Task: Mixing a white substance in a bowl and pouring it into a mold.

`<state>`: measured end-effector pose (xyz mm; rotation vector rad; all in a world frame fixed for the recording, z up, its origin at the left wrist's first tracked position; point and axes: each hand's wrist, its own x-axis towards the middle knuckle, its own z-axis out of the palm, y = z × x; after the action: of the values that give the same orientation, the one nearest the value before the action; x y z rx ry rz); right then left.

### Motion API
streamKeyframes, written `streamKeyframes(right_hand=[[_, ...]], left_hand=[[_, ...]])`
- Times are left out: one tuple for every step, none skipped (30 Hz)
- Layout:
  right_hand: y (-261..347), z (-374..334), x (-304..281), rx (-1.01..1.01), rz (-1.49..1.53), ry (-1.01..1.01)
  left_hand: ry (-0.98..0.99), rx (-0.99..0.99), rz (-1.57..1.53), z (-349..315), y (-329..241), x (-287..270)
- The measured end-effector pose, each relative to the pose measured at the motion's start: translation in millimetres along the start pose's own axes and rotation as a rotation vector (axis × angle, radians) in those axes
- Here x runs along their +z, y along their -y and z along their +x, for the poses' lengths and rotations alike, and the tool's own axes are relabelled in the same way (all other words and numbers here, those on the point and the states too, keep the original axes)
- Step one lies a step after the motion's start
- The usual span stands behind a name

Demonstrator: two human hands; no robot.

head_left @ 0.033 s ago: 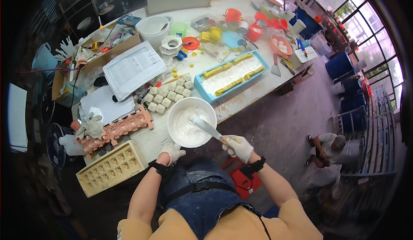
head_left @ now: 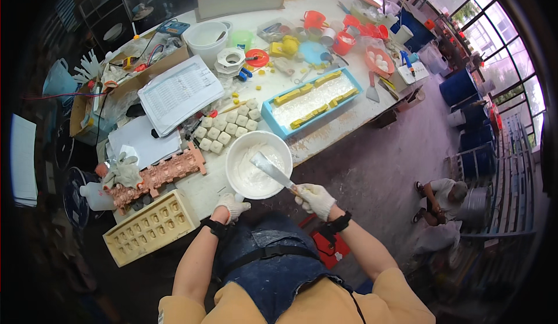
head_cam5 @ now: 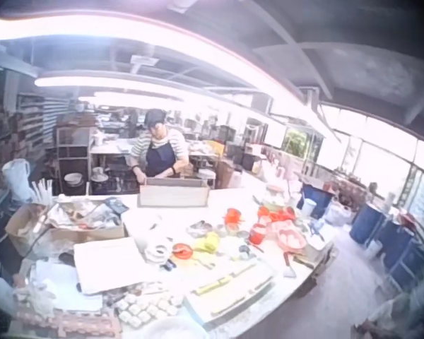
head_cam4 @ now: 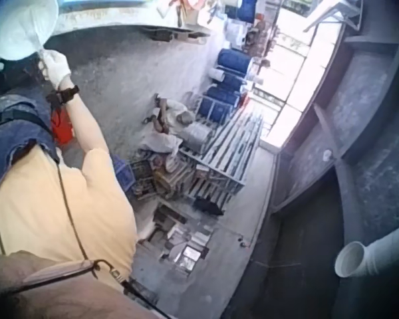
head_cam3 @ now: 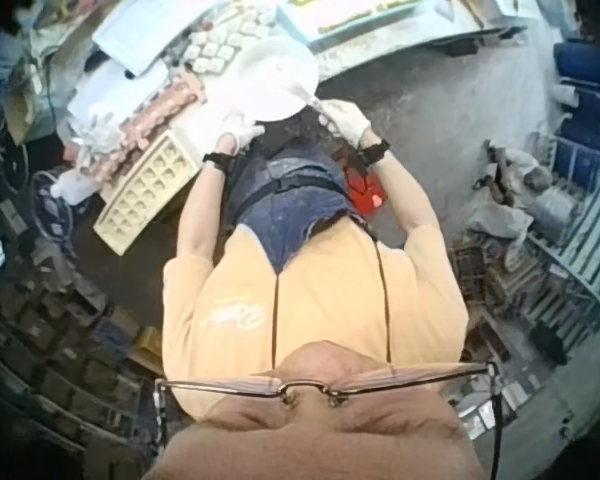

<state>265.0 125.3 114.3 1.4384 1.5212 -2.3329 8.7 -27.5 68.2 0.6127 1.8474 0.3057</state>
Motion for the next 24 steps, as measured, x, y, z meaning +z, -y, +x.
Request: streamKeyframes(right_hand=[[-11, 8, 11, 0.048, -0.053, -0.065], [-22, 10, 18, 0.096, -0.106, -0.135], [-30, 6, 11, 0.095, -0.161, -0.151], [-38, 0, 0, 0.093, -0.217, -0.164], [-47, -6, -17, 0.071, -0.204, -0.186], [-53, -12, -33, 0.087, -0.213, -0.212], [-49, -22, -42, 0.122, -0.255, -0.219], [-41, -33, -53, 0.152, -0.297, -0.233], [-43, -40, -71, 0.143, -0.306, -0.246], [-45, -47, -89, 0.132, -0.313, -0.26], [-44, -54, -104, 0.095, -0.387, -0.335], [-43, -58, -116, 0.057, -0.459, -0.409], [-29, -65, -116, 0.025, -0.359, -0.418], [-17, -69, -114, -0.014, -0.313, -0.419], [-5, -65, -108, -0.115, -0.299, -0.404], [8, -59, -97, -0.215, -0.277, -0.402], [19, -48, -91, -0.291, -0.357, -0.407], [29, -36, -84, -0.365, -0.436, -0.409], [36, -22, -77, -0.427, -0.428, -0.405], [40, -8, -73, -0.488, -0.422, -0.402], [41, 5, -73, -0.508, -0.435, -0.403], [41, 15, -72, -0.545, -0.525, -0.417], [38, 17, -73, -0.521, -0.64, -0.428], [35, 17, -74, -0.494, -0.757, -0.439]], left_hand=[[-0.005, 0.003, -0.019, 1, 2, 0], [-0.008, 0.009, -0.037, 1, 2, -1], [-0.006, 0.007, -0.037, 1, 1, 0], [0.01, -0.02, -0.044, 0, 1, -1], [0.027, -0.041, -0.053, 0, -3, -2], [0.028, -0.044, -0.057, 1, -1, -1], [0.032, -0.06, -0.071, 2, 4, -2], [0.038, -0.068, -0.083, 4, 6, -2], [0.037, -0.066, -0.086, 4, 6, -3], [0.05, -0.076, -0.075, 5, 5, -4], [0.061, -0.088, -0.067, 6, 5, -5], [0.057, -0.087, -0.069, 6, 4, -6], [0.073, -0.077, -0.08, 4, 6, -6], [0.089, -0.065, -0.089, 3, 6, -5], [0.087, -0.066, -0.09, 2, 6, -6], [0.102, -0.064, -0.066, -1, 2, -8], [0.114, -0.061, -0.04, 0, -2, -11], [0.114, -0.056, -0.03, 2, 0, -10], [0.097, -0.044, -0.058, 5, 5, -7], [0.083, -0.03, -0.086, 5, 5, -6], [0.084, -0.024, -0.078, 7, 4, -7], [0.101, -0.035, -0.079, 6, 3, -8], [0.118, -0.044, -0.08, 6, 2, -8], [0.12, -0.041, -0.077, 6, 1, -8]])
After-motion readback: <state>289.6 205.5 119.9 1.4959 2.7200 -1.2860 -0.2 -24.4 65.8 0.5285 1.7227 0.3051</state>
